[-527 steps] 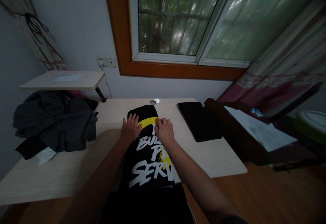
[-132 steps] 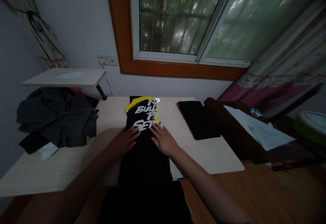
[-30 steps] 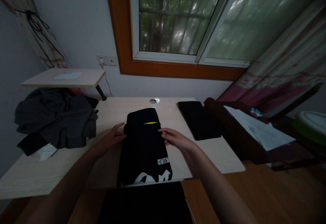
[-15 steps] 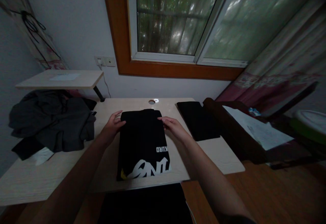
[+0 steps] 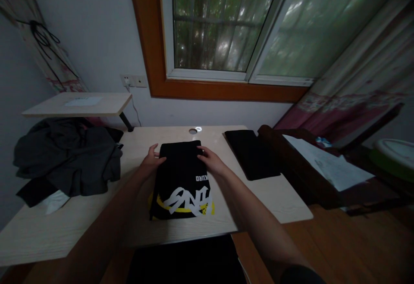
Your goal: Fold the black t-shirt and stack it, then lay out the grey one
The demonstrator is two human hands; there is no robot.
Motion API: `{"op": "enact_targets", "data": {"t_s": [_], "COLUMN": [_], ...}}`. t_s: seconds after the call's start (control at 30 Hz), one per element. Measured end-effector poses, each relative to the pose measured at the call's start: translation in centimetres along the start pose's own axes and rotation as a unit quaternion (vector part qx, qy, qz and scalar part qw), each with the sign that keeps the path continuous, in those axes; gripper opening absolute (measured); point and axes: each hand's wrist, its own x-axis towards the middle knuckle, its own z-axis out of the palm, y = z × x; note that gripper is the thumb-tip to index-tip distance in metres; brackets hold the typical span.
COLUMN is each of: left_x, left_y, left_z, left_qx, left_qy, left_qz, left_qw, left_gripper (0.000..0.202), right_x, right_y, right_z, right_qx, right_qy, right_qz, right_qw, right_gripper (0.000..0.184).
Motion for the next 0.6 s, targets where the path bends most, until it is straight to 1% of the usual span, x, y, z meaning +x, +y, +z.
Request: {"op": "enact_targets", "data": {"t_s": [0.07,0.13,0.23,0.3,0.33,0.37,0.43,0.5,0.6], "left_x": [-0.8,-1.8,-3.4,-4.1,-4.3,-4.4,-4.3,-3.9,-3.3], "left_y": [0.4,0.8,1.4,1.7,1.9,2.0,2.4,2.7,2.8], "left_z": [-0.3,-0.7,-1.6,-2.1,-2.3,-2.4,-2.3,-2.0,-1.6], "left_qx": [0.05,0.074,0.049,0.021,0.012,0.009,0.017,0.02,-0.004], "left_qy": [-0.02,-0.06,-0.149,-0.2,-0.215,-0.219,-0.204,-0.182,-0.153], "left_qz": [0.006,0.017,0.012,-0.007,-0.014,-0.017,-0.008,0.013,0.044], "left_qw": [0.999,0.995,0.988,0.98,0.976,0.975,0.979,0.983,0.987], "left_gripper": [0.099,0.094,0.09,0.091,0.091,0.089,0.084,0.08,0.081], "right_x": [-0.4,-0.8,-1.4,-1.8,-1.9,-2.0,-1.9,-1.7,-1.2], "right_y": [0.2,0.4,0.8,1.0,1.0,1.1,1.0,0.9,0.5], "right_z": [-0.3,-0.7,-1.1,-1.3,-1.3,-1.2,-0.8,-0.2,0.5], "right_qx": [-0.017,-0.025,-0.018,-0.004,0.002,0.009,0.025,0.042,0.042], "right_qy": [-0.017,-0.045,-0.088,-0.093,-0.086,-0.074,-0.038,0.0,0.037], "right_qz": [-0.001,0.012,0.054,0.076,0.08,0.08,0.06,0.019,-0.048], "right_qw": [1.0,0.999,0.995,0.993,0.993,0.994,0.997,0.999,0.997], "right_gripper": [0.046,0.038,0.035,0.039,0.04,0.042,0.043,0.042,0.041]}}
